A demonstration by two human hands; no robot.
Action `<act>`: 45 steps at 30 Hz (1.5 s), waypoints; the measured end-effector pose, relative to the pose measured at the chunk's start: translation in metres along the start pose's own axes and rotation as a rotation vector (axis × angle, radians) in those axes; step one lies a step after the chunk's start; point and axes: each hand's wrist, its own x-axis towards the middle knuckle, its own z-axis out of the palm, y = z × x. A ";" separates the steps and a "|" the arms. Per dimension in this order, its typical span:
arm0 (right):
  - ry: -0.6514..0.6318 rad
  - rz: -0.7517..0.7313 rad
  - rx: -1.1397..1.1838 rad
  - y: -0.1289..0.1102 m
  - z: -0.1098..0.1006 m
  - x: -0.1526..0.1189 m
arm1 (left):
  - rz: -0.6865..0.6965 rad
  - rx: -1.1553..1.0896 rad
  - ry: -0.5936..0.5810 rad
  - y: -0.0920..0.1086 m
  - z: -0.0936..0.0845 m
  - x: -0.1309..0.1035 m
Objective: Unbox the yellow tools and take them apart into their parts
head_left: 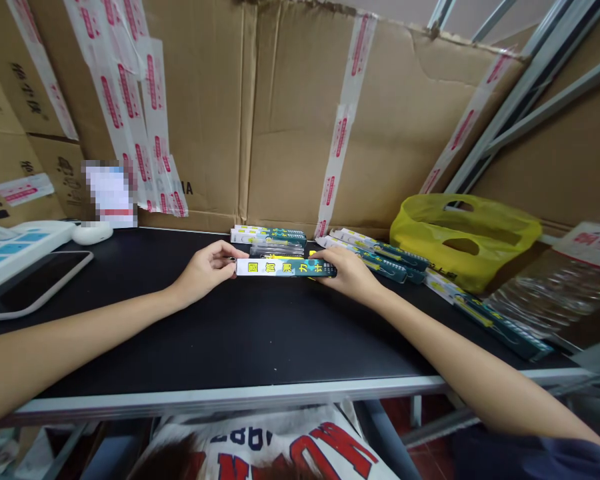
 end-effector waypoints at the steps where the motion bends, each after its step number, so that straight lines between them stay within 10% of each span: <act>1: -0.008 -0.005 -0.006 0.000 0.000 0.000 | -0.009 -0.001 0.004 0.000 0.000 0.000; 15: -0.027 0.022 0.150 0.007 0.006 -0.001 | 0.073 -0.016 0.007 0.002 0.001 -0.002; 24: 0.065 0.100 0.147 0.007 0.004 -0.001 | 0.330 0.363 0.102 0.014 0.001 -0.013; 45: 0.034 0.076 0.128 0.003 0.004 -0.001 | 0.221 0.322 0.101 0.001 -0.004 -0.005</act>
